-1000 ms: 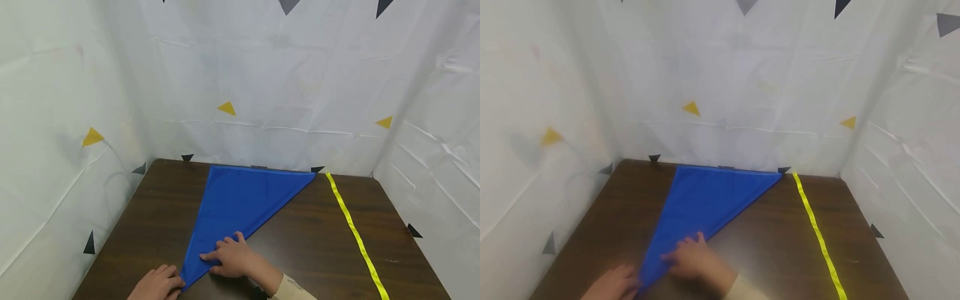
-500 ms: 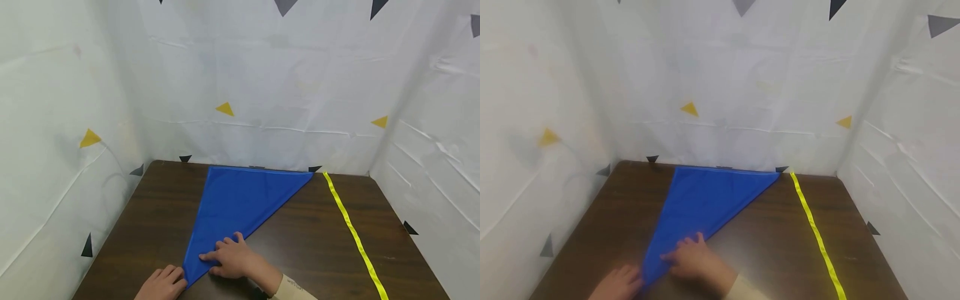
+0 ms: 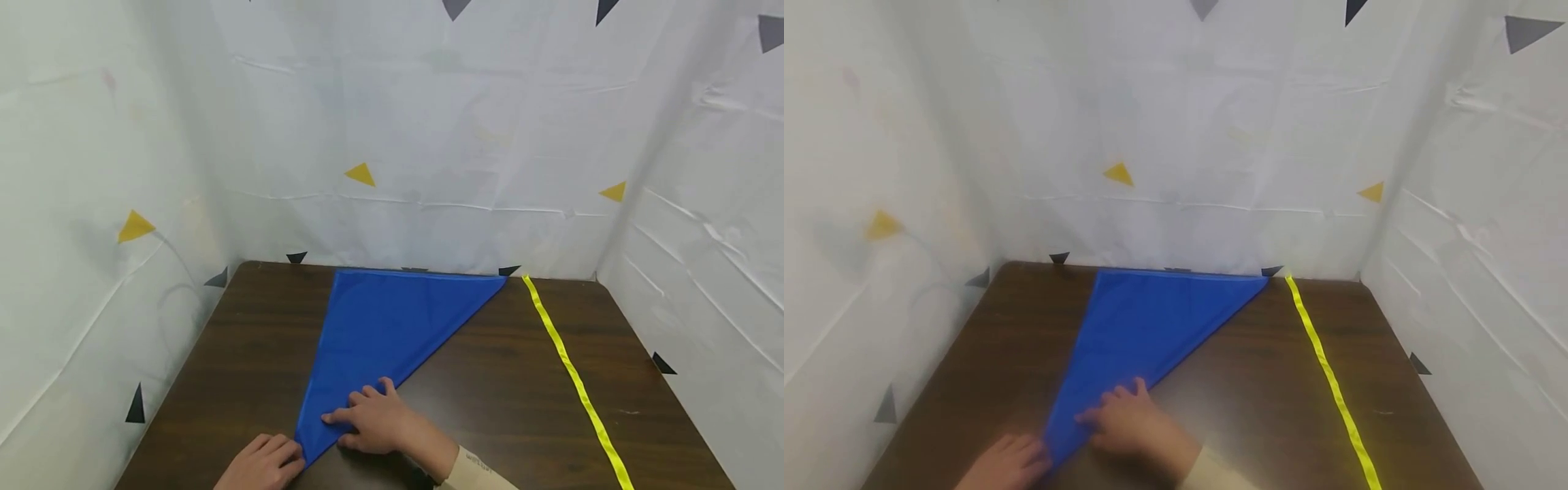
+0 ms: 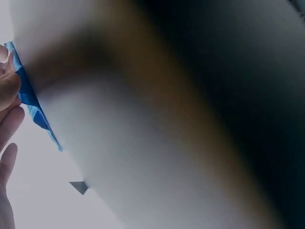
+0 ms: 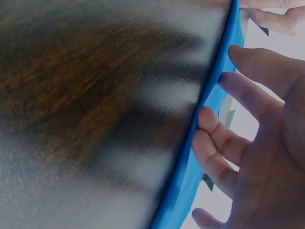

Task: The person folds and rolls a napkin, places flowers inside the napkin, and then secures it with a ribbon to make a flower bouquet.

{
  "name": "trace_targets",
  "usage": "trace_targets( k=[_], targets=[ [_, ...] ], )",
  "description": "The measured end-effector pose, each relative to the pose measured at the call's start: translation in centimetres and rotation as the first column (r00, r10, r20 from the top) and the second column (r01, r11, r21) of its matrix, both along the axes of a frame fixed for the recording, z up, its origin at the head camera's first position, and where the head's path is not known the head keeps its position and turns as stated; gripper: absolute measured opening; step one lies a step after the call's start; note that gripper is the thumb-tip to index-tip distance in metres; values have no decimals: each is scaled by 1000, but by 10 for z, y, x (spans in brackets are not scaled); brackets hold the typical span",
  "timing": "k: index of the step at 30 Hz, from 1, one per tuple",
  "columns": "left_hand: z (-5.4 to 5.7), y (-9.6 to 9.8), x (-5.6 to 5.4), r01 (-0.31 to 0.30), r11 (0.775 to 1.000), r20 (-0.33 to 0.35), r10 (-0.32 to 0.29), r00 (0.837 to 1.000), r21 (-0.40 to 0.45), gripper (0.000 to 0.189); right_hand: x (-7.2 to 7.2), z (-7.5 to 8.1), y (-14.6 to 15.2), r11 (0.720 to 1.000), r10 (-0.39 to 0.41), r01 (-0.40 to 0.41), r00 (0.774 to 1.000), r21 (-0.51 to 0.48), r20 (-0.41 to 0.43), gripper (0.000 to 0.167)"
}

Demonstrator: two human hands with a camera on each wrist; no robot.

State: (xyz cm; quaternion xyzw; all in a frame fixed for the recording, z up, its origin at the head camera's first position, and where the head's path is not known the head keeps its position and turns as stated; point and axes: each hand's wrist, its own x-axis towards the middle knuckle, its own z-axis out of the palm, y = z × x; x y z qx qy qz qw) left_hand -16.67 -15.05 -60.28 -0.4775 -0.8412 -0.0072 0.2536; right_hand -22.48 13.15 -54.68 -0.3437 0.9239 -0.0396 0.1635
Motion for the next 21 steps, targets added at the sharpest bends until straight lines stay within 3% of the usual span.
trace_targets(
  k=[3,9,14,17,21],
  targets=[
    [1,-1,2,4,1000,57,-5,998,22,24,1,1,0,1000,3,-3,1000,-1,0,52],
    [7,4,3,-51,998,155,44,987,41,12,-1,-1,1,1000,1,-1,1000,-1,-8,51],
    [12,9,1,-80,997,197,81,977,-12,21,-2,-4,2,1000,10,-10,1000,0,-8,52],
    [17,12,0,-100,992,290,119,950,-81,20,-1,-6,2,1000,18,-18,1000,1,-17,52],
    [25,15,-1,-118,980,412,176,894,-163,16,0,-8,2,1000,19,-18,1000,5,-21,53]
  ],
)
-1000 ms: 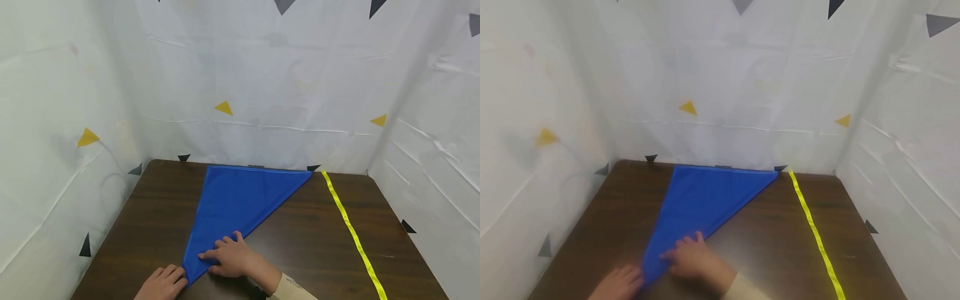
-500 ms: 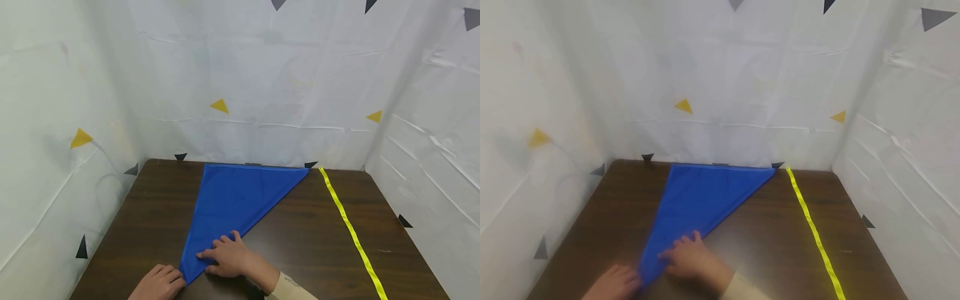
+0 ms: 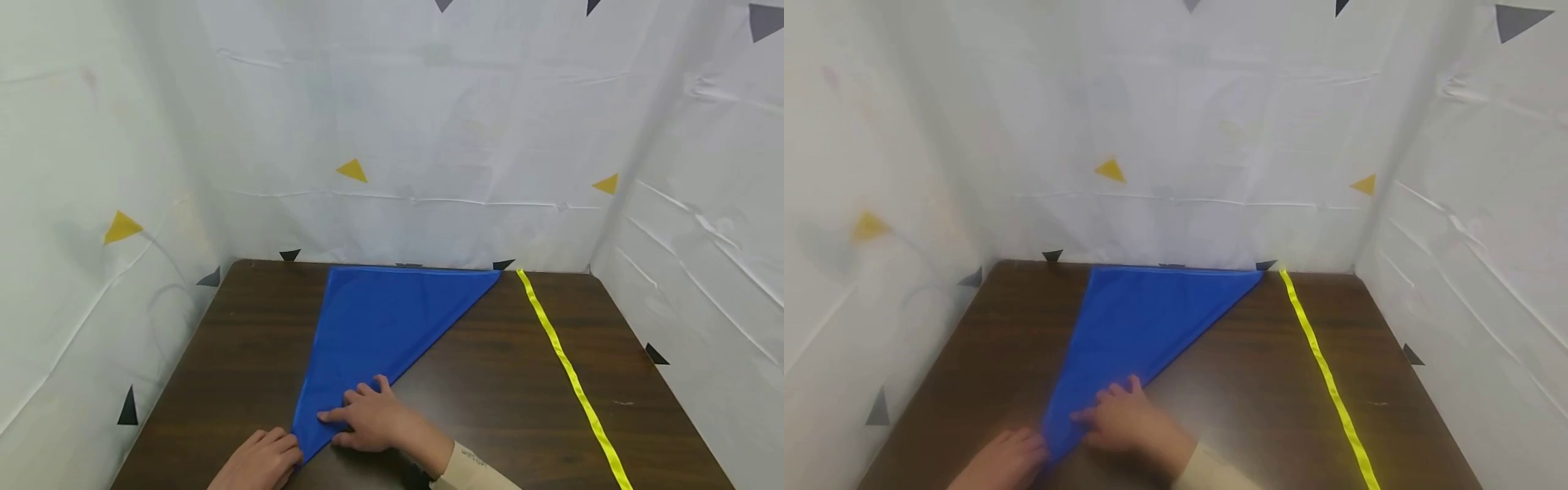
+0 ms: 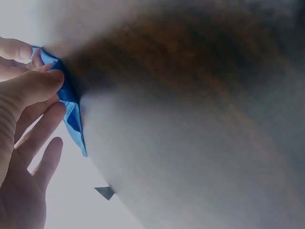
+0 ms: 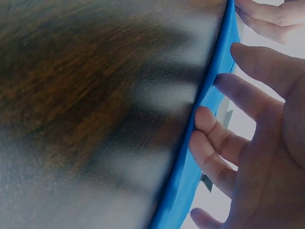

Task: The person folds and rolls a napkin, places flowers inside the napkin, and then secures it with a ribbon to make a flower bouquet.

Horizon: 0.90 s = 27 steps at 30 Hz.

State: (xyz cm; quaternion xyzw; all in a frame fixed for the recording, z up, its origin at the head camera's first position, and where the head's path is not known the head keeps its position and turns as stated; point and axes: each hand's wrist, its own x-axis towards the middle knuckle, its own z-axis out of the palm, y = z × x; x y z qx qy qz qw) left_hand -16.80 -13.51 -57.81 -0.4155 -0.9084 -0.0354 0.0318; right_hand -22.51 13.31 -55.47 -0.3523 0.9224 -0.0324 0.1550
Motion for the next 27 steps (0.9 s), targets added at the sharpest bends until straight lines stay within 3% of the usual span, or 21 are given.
trace_targets(
  k=[8,14,18,22,27],
  targets=[
    [3,3,-6,-8,1000,147,9,989,-6,10,3,5,0,1000,-5,5,1000,4,2,53],
    [8,5,-12,6,1000,176,-6,984,-1,7,3,6,0,1000,-6,6,1000,8,4,53],
    [8,3,-13,-28,999,212,20,977,38,17,2,5,-1,1000,2,-2,1000,18,-11,53],
    [7,0,-16,-20,995,200,1,980,96,17,2,6,-2,1000,-4,4,1000,20,-19,53],
    [6,-2,-19,46,990,99,-59,993,132,16,2,6,-1,1000,-22,22,1000,16,-4,51]
  ],
)
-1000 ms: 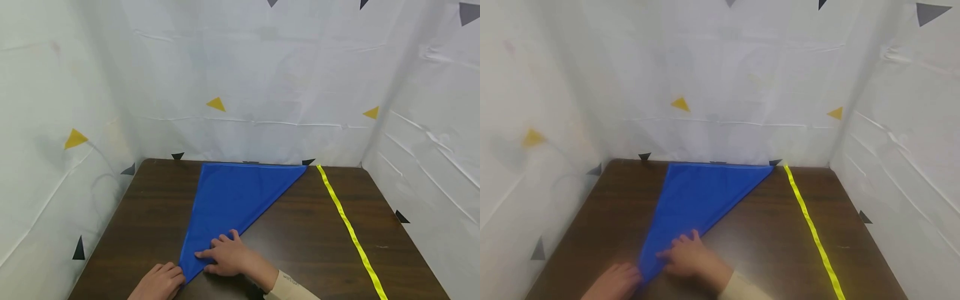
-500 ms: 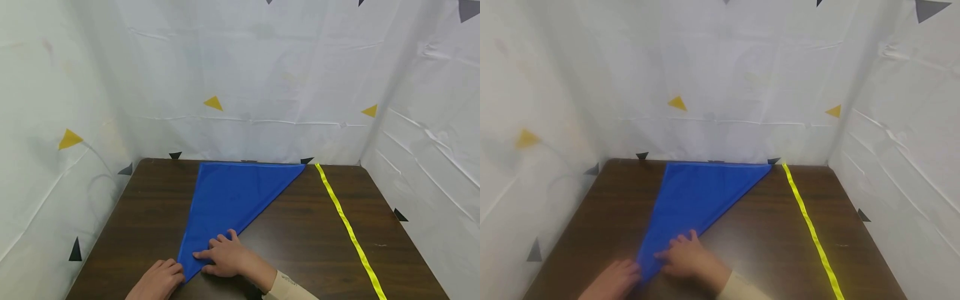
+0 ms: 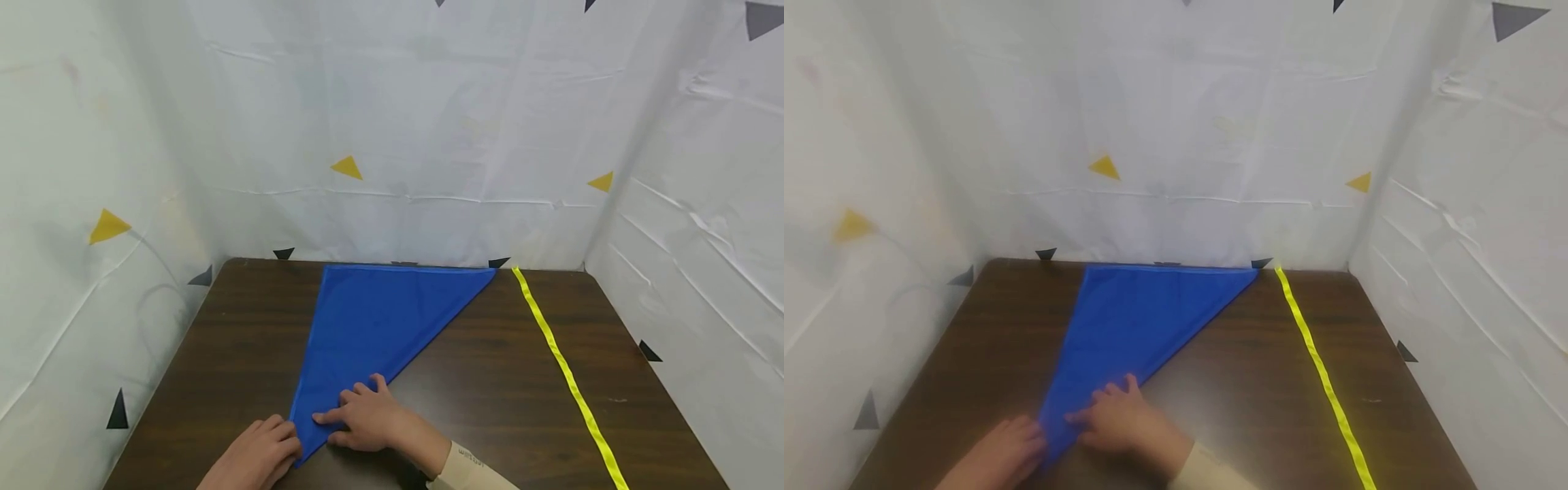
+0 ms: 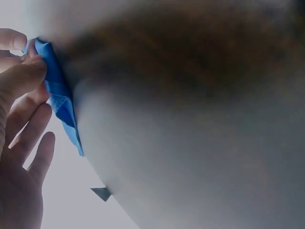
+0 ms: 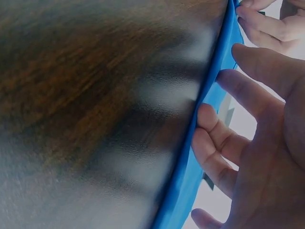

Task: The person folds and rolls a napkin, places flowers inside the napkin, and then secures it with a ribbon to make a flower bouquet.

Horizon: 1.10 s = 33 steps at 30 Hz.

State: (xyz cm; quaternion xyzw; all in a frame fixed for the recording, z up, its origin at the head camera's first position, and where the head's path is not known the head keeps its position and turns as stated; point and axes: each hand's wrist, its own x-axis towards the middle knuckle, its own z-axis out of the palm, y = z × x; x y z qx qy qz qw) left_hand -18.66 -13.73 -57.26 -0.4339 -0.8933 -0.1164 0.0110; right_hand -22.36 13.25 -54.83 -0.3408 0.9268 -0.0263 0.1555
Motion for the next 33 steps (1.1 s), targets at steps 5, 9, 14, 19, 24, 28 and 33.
trace_targets(
  k=[5,9,14,19,24,28,33],
  targets=[
    [-2,-3,3,-22,1000,48,23,999,-22,17,2,-1,0,1000,5,-4,1000,8,-22,52],
    [-5,-4,5,-19,1000,65,20,998,-15,20,4,-4,0,1000,6,-5,999,25,-45,54],
    [-7,-5,4,-2,1000,-1,2,1000,-8,22,5,-7,-1,999,11,-9,998,33,-60,55],
    [-5,-4,5,45,999,-147,-49,988,-29,21,7,-5,-2,1000,8,-6,998,29,-62,55],
    [-1,0,6,36,996,-149,-48,988,-82,19,8,-1,-2,999,-13,15,999,38,-51,56],
    [0,3,6,21,995,-62,-28,998,-102,18,9,-2,-2,999,-13,15,999,51,-47,57],
    [-2,4,3,62,992,-77,-71,995,-110,18,15,2,-1,998,-43,43,999,53,-1,59]
  ],
)
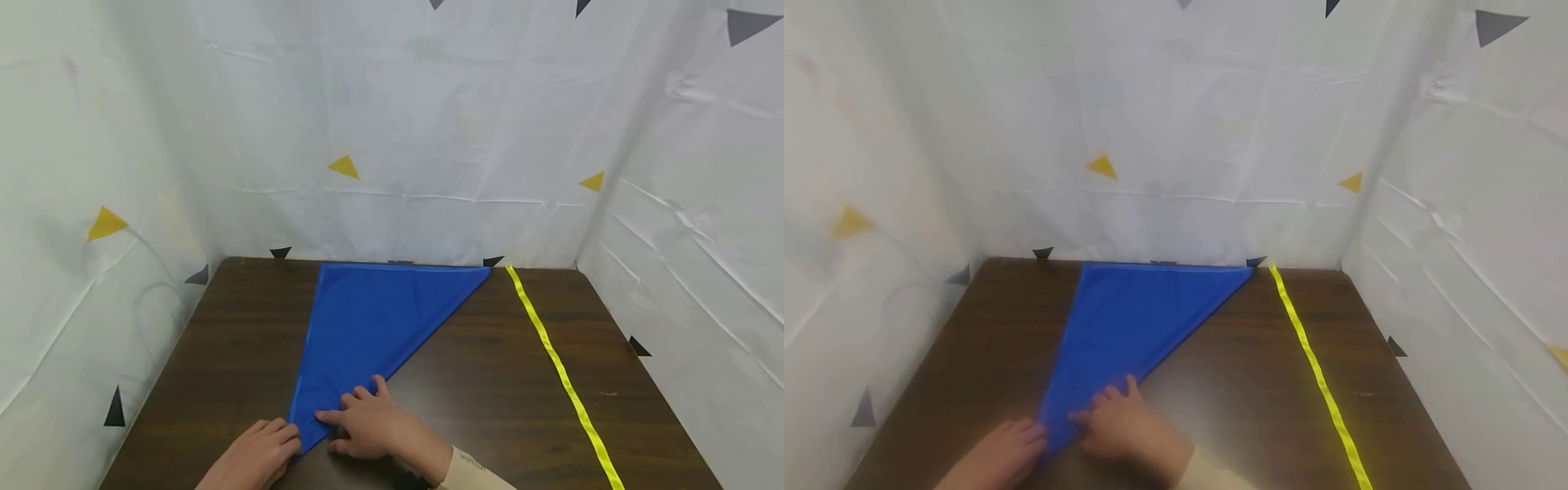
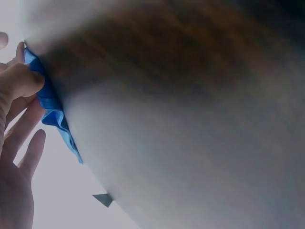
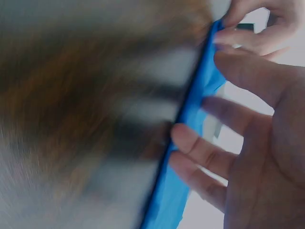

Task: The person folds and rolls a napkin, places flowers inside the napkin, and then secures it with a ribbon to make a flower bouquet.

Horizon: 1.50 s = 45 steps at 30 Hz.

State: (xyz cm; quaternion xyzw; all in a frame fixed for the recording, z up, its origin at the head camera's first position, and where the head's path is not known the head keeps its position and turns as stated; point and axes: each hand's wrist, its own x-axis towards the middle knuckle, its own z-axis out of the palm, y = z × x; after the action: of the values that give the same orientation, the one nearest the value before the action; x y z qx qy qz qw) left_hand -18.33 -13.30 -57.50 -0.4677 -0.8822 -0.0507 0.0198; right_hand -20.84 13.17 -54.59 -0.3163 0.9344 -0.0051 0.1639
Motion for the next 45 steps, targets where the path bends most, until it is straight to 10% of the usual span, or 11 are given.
trace_targets(
  k=[17,25,35,45],
  targets=[
    [-8,27,1,195,974,-168,-174,970,116,17,38,16,-1,949,-101,120,992,-290,80,14],
    [-4,46,11,142,969,57,-157,986,200,18,47,4,2,921,-235,287,949,-262,213,13],
    [-16,52,18,92,958,98,-123,988,271,28,55,-17,-4,884,-297,370,916,-286,268,22],
    [-16,62,12,93,937,209,-170,963,337,22,61,-25,8,777,-283,424,896,-465,342,19]
  ],
)
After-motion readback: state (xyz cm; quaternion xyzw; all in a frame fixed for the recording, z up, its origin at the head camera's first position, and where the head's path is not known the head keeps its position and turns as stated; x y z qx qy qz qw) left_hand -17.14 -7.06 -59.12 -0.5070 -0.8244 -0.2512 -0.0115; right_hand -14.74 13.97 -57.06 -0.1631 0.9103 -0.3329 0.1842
